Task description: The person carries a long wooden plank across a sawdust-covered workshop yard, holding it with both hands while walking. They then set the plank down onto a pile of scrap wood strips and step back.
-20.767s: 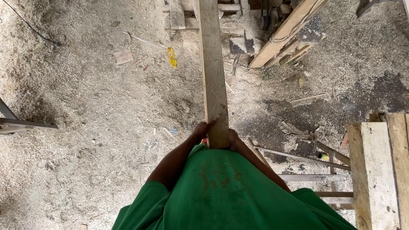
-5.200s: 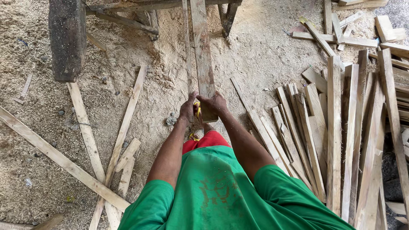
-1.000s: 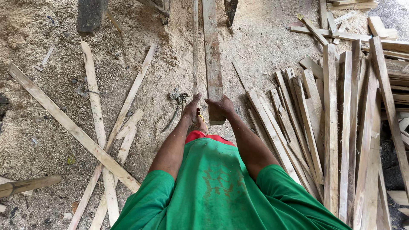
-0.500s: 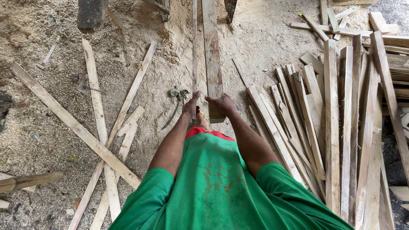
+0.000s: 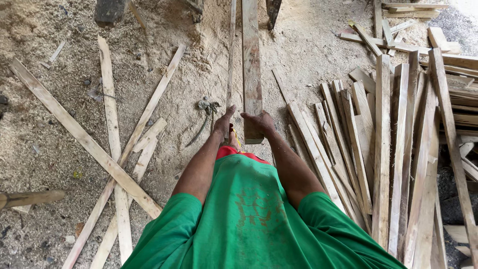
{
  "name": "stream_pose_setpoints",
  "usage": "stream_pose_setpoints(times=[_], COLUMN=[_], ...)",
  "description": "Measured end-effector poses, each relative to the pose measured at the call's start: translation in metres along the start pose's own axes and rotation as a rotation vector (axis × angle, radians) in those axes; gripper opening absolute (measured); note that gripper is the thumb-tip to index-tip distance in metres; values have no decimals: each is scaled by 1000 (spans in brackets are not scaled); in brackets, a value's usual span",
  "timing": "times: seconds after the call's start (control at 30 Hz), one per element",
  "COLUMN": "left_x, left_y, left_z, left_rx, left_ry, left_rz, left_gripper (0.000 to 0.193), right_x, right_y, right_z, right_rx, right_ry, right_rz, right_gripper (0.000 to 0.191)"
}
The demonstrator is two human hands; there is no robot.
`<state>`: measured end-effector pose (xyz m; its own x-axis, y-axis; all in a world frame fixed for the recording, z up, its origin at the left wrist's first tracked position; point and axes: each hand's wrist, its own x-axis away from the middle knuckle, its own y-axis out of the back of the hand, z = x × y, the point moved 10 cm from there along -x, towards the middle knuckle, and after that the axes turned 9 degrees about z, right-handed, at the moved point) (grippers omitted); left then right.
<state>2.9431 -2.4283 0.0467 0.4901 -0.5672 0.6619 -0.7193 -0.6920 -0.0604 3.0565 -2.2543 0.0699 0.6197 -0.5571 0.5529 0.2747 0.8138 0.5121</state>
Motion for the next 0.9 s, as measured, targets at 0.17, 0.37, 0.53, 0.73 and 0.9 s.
stream_pose_setpoints(times=[0.17,0.37,0.53,0.73,0.9], left_x=[9,19,29,41,48], left_y=[1,-2,-5,-5,-8], left_z=[6,17,31,33,44], left_rx=[-17,65,120,16,24], left_ry=[-4,-9,36,12,27], left_rz=[-7,0,14,-4,2], left_gripper=[123,116,117,118,122], right_x=[9,22,30,40,50], right_y=[-3,-7,-11,-15,-16], right_z=[-4,-13,-23,-30,-33], right_rx=[18,18,105,98,66], right_ry=[16,-11,-71,-46,9], right_rz=[-13,-22,3,7,-31], right_gripper=[96,99,103,106,115])
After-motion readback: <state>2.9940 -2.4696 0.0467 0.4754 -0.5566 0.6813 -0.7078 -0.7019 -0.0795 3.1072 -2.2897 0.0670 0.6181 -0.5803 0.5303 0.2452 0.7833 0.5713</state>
